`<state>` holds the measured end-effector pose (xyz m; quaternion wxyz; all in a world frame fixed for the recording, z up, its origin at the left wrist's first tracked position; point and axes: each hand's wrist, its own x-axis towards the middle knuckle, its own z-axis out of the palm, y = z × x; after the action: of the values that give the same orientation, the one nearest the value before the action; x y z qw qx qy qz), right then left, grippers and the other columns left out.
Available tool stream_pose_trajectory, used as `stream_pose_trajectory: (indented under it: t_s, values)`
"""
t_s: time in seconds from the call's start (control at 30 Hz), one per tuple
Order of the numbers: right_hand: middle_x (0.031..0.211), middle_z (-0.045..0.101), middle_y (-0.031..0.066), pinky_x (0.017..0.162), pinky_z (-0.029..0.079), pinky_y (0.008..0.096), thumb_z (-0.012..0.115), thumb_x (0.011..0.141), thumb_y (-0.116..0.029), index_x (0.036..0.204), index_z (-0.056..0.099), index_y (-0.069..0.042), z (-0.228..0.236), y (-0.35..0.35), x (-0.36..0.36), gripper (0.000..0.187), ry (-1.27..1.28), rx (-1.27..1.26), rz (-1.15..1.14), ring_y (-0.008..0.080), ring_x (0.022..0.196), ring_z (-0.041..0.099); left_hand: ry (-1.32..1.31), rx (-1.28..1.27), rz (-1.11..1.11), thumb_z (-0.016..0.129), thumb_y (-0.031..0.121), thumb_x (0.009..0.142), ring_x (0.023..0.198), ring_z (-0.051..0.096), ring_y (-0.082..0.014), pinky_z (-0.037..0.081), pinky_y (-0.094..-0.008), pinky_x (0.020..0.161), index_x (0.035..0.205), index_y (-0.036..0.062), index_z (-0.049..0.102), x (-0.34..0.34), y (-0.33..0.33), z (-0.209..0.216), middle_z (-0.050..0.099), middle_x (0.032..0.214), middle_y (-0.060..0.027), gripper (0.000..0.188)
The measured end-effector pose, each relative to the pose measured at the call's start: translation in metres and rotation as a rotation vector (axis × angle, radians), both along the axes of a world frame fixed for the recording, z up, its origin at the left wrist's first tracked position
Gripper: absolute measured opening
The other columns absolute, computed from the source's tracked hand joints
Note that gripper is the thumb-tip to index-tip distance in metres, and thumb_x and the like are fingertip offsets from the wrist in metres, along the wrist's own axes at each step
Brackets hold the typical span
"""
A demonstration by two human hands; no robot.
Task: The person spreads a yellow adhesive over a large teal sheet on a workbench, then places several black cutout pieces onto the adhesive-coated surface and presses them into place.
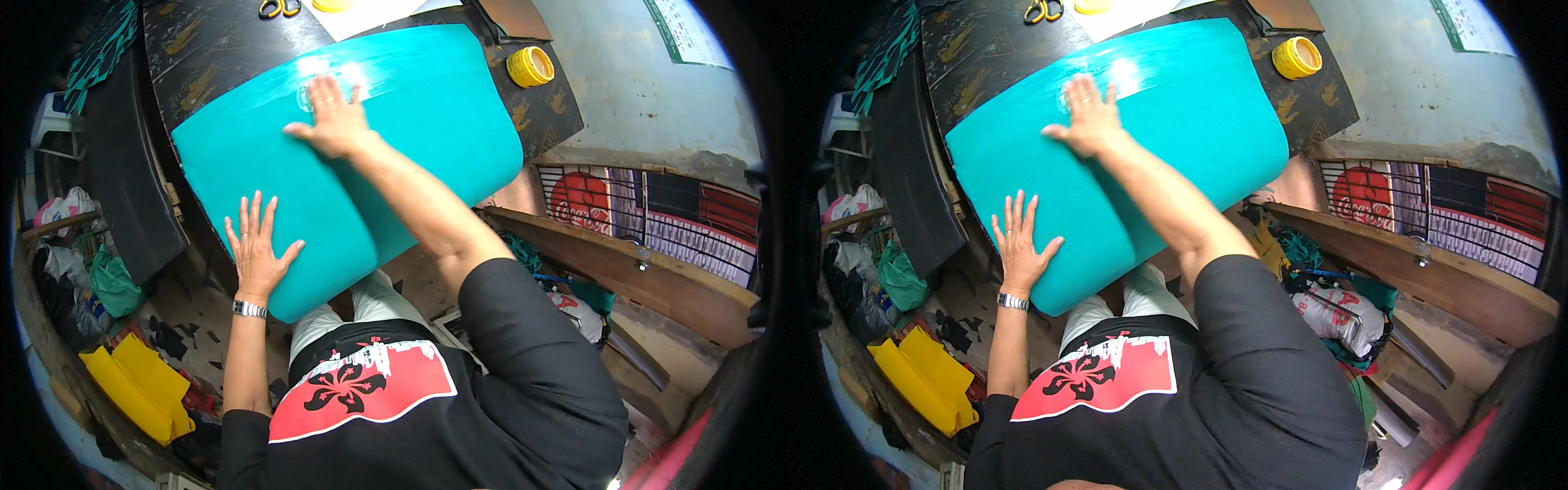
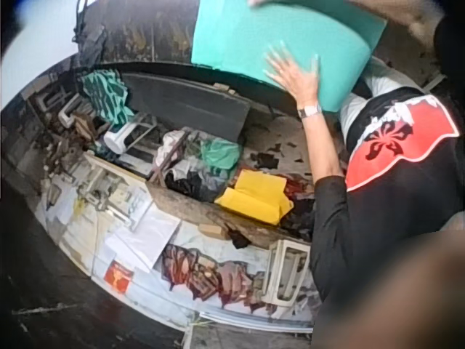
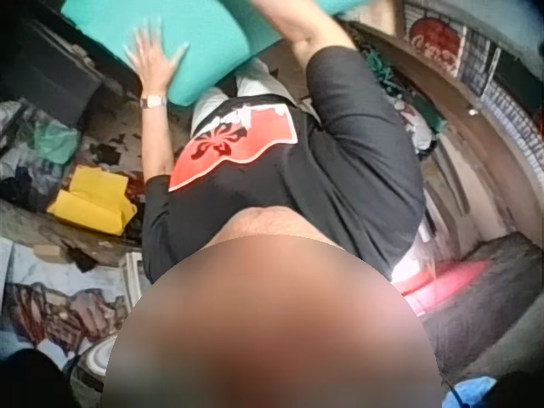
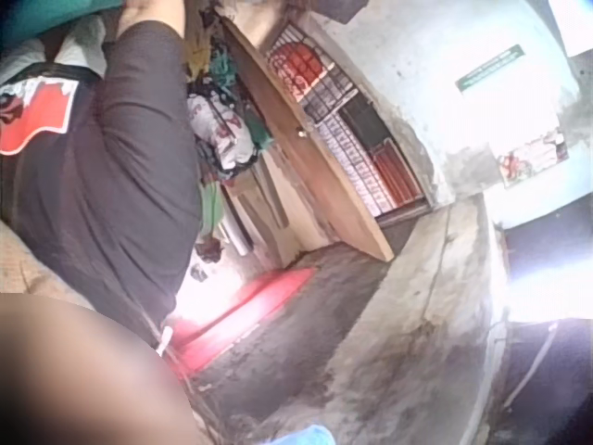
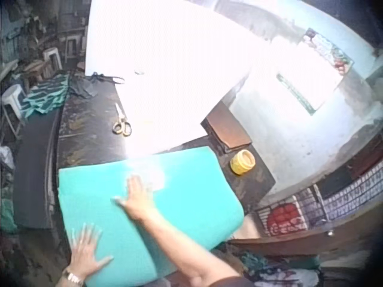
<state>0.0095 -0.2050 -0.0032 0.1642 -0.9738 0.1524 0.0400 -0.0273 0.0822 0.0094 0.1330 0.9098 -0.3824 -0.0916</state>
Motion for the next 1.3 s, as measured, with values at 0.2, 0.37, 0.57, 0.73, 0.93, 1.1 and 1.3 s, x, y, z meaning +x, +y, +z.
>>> stream_pose_trajectory:
  t_s: [0.2,0.37,0.57,0.73,0.93,1.1,1.3]
  values:
    - [0.166,0.007,0.016,0.119,-0.003,0.0628,0.038,0.089,-0.079,0.159,0.012,-0.006,-0.009,-0.086,-0.038,0.105,0.15,-0.2,-0.174,0.0293,0.154,0.004,-0.051,-0.048,-0.007,0.066,0.063,0.08,0.152,0.016,-0.0288,0.01,-0.0612,0.119,0.153,0.02,0.037,-0.003,0.023,-0.009,0.025,0.163,-0.0059,0.089]
    - [0.165,0.01,0.0173,0.119,-0.001,0.063,0.041,0.085,-0.082,0.158,0.013,-0.005,-0.021,-0.033,-0.015,0.11,-0.01,-0.181,-0.011,0.031,0.154,0.006,-0.025,-0.061,-0.011,0.066,0.063,0.081,0.152,0.016,-0.0292,0.01,-0.0613,0.119,0.153,0.0193,0.037,-0.003,0.023,-0.011,0.026,0.163,-0.0066,0.089]
    - [0.165,0.013,0.019,0.118,0.005,0.0646,0.042,0.083,-0.083,0.158,0.015,-0.003,-0.021,0.047,0.011,0.112,-0.102,-0.09,0.104,0.0328,0.153,0.009,0.02,-0.113,-0.031,0.069,0.062,0.079,0.152,0.016,-0.0305,0.009,-0.0617,0.119,0.153,0.0167,0.036,-0.001,0.027,-0.009,0.025,0.163,-0.0092,0.093]
    - [0.164,0.015,0.0206,0.118,0.004,0.0659,0.044,0.083,-0.081,0.156,0.019,0.0,-0.022,0.143,0.033,0.112,-0.167,-0.085,0.148,0.035,0.153,0.009,-0.023,-0.085,-0.069,0.063,0.067,0.08,0.152,0.013,-0.0342,0.008,-0.0638,0.118,0.153,0.0131,0.035,-0.004,0.029,-0.014,0.025,0.161,-0.0113,0.095]
    - [0.164,0.018,0.0179,0.117,0.003,0.0666,0.041,0.088,-0.077,0.157,0.02,-0.003,0.003,0.095,0.019,0.103,-0.032,-0.08,-0.008,0.0317,0.153,0.014,0.006,-0.129,-0.052,0.063,0.067,0.08,0.152,0.013,-0.0321,0.007,-0.0626,0.119,0.155,0.0174,0.031,-0.004,0.028,-0.015,0.022,0.163,-0.01,0.095]
    - [0.164,0.016,0.0198,0.117,0.004,0.0668,0.043,0.085,-0.081,0.157,0.017,-0.002,-0.026,0.079,0.019,0.11,-0.046,-0.141,-0.019,0.034,0.153,0.013,0.041,-0.272,-0.076,0.07,0.058,0.078,0.148,0.025,-0.0317,0.014,-0.0591,0.119,0.15,0.0142,0.041,-0.002,0.034,-0.017,0.033,0.158,-0.0114,0.089]
    - [0.163,0.018,0.0222,0.116,0.005,0.0673,0.044,0.081,-0.082,0.155,0.022,0.002,-0.029,0.179,0.046,0.114,-0.227,-0.142,0.153,0.0353,0.152,0.012,0.129,-0.253,-0.267,0.068,0.054,0.081,0.147,0.026,-0.027,0.019,-0.0527,0.119,0.145,0.01,0.047,0.001,0.046,-0.025,0.039,0.155,-0.0117,0.08]
